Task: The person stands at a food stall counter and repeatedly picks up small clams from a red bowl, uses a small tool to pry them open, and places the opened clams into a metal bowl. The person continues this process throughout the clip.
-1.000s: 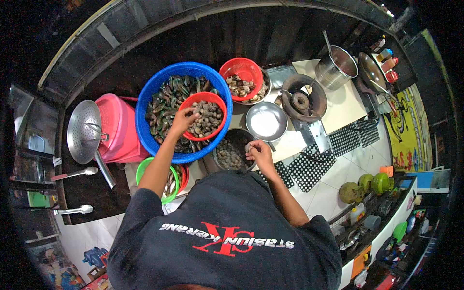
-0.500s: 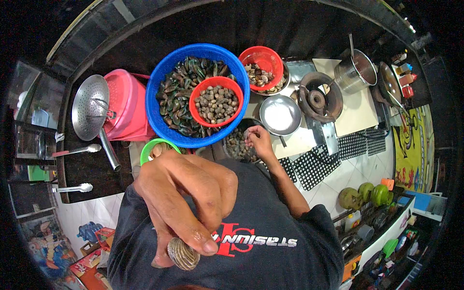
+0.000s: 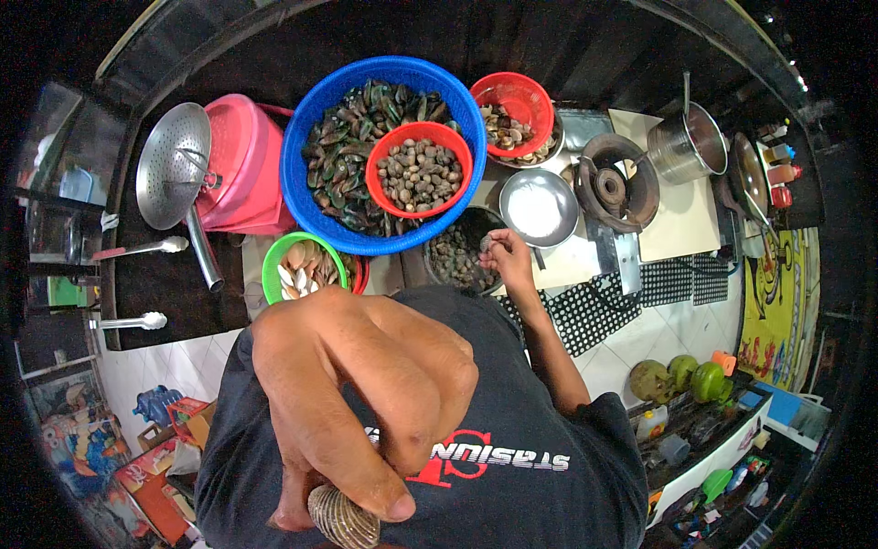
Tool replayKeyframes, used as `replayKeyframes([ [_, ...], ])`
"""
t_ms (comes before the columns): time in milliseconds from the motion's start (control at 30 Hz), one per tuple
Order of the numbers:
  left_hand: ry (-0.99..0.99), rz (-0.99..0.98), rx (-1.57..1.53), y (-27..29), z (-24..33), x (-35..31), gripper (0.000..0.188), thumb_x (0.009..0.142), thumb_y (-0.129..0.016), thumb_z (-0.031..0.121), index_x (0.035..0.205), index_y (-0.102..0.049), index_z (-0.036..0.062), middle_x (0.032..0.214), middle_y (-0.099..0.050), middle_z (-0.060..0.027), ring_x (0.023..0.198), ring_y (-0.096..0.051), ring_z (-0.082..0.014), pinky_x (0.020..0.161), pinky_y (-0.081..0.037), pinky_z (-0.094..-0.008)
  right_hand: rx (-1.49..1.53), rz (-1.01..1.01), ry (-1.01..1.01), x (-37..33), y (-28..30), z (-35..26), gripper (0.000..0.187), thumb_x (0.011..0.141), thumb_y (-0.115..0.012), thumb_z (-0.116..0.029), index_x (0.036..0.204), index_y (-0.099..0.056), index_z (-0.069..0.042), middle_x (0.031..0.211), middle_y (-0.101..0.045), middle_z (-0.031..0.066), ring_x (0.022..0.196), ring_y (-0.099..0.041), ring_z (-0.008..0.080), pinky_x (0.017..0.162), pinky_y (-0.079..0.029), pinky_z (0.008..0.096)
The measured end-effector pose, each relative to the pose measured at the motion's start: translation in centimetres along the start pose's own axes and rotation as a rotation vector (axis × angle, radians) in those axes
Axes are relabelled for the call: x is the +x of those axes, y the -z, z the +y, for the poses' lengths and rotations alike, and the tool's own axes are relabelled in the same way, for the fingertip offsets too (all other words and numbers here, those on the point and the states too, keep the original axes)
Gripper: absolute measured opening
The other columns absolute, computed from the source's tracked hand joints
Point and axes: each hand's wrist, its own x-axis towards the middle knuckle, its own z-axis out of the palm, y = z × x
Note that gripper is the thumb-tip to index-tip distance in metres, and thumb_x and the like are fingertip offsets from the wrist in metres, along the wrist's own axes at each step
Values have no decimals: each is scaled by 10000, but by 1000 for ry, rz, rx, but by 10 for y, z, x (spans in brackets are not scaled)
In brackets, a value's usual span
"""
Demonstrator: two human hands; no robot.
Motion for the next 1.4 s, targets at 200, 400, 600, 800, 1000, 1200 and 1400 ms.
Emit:
replayKeyframes([
  [200,65,-2,44,15,-5,-5,499,733,-760,488,877,-670,18,770,-601,-85,635,-566,-214,547,-432,-304,-22,-41,64,-1,2,-3,198,908,-501,-23,1100,-544,-5,921,-575,80,723,-622,165,639,-562,293],
  [400,859,748,599,109,-55,-114,348,771,-760,162,1040,-635,-19,928,-636,-74,849,-602,-158,794,-481,-306,109,-60,53,-15,-15,-35,173,910,-522,-19,1079,-550,2,888,-579,66,741,-629,152,655,-566,282],
  [600,995,559,1228,110,-89,-179,324,834,-690,135,1127,-629,12,966,-629,-102,876,-621,-198,743,-492,-297,172,-119,144,-41,-30,-77,135,905,-552,-31,1031,-550,17,915,-593,66,756,-630,146,675,-548,268],
  [800,916,428,970,58,-78,-142,284,827,-669,42,1107,-636,3,1007,-642,-97,893,-625,-161,739,-493,-279,36,-142,289,-58,-46,-100,139,894,-576,-14,1028,-553,13,907,-621,59,756,-595,92,682,-503,234],
  [1000,818,443,1040,58,-76,-143,247,786,-714,42,1024,-661,-2,964,-647,-87,824,-625,-142,691,-495,-260,40,-197,335,-64,-55,-109,123,902,-578,-14,1018,-550,16,914,-629,60,766,-601,92,691,-509,233],
  [1200,790,460,1036,57,-78,-146,224,770,-721,28,982,-660,-11,943,-649,-82,798,-620,-134,679,-493,-261,26,-216,343,-65,-55,-108,107,910,-574,-25,1006,-550,16,899,-631,58,769,-603,89,694,-510,230],
  [1400,802,453,1056,54,-77,-146,206,768,-719,27,959,-653,-17,913,-644,-81,781,-612,-135,678,-491,-263,14,-210,343,-66,-57,-108,98,908,-575,-27,994,-556,17,888,-629,49,766,-601,79,696,-513,224],
])
